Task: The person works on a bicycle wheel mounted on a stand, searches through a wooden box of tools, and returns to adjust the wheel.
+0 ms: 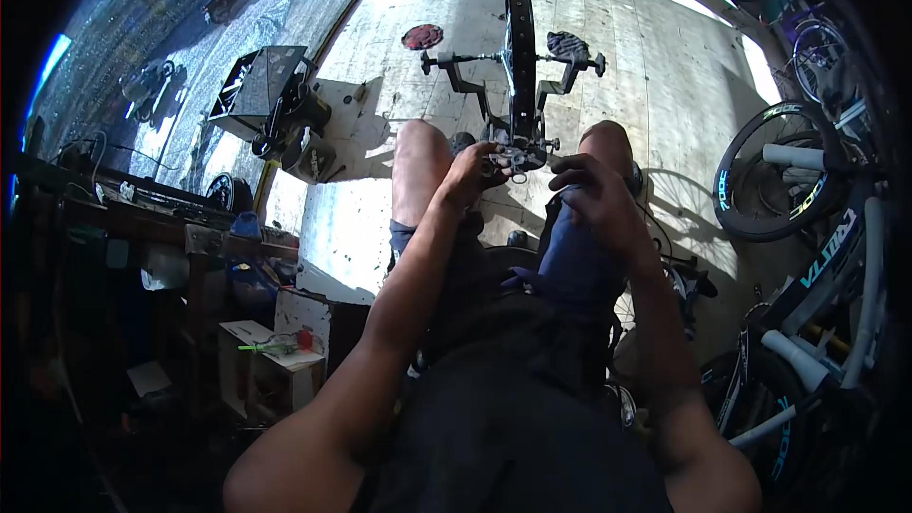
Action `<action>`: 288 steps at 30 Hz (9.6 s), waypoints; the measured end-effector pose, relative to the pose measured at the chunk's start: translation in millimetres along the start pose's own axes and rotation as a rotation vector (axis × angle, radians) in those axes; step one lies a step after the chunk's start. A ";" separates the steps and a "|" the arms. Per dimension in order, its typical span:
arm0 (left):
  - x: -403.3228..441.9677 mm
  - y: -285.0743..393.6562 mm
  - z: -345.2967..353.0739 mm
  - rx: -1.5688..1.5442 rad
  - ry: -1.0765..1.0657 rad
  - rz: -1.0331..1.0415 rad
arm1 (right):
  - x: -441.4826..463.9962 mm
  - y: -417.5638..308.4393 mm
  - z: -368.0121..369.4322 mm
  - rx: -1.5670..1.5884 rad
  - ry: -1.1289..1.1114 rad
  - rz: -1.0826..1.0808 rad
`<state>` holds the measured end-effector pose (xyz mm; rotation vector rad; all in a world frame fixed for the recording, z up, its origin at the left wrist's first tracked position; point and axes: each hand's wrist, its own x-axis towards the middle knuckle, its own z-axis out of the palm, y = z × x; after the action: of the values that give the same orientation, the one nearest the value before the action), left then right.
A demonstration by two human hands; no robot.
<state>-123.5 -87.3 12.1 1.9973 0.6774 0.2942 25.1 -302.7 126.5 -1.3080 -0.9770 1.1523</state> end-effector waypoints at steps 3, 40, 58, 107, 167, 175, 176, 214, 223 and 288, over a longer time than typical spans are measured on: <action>-1.2 11.3 8.6 -0.628 -0.068 -0.094 | 45.5 50.1 -15.1 -0.631 0.179 -0.080; 76.9 10.5 -23.1 -0.760 0.056 0.051 | 151.5 125.3 -94.7 0.006 0.314 0.265; 76.0 8.3 -16.1 -0.510 0.152 0.053 | 153.3 124.5 -89.4 -0.173 0.346 0.257; 232.1 -28.8 -78.2 -0.214 -0.194 -0.527 | 235.3 193.6 -201.2 -0.986 -0.342 -0.356; 199.0 -42.9 -75.7 -0.347 -0.304 -0.790 | 232.9 125.8 -156.3 0.180 0.093 0.508; 173.8 -112.6 -45.9 0.199 -0.790 -0.515 | 224.4 154.2 -167.1 0.153 -0.042 0.396; 174.3 -115.3 -45.0 0.210 -0.798 -0.503 | 224.6 155.7 -167.4 0.156 -0.044 0.387; 173.0 -157.4 -36.3 0.379 -0.919 -0.350 | 216.2 191.1 -173.8 0.239 -0.146 0.170; 170.7 -150.8 -35.8 0.356 -0.916 -0.389 | 215.0 167.6 -168.0 0.134 -0.114 0.178; 185.2 -128.4 -37.4 0.318 -0.926 -0.465 | 239.5 202.4 -184.3 -0.174 -0.349 0.656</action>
<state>-33.5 94.3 -93.2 1.9068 0.5580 -1.0119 236.8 -120.4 -106.4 -1.6672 -0.9319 1.8758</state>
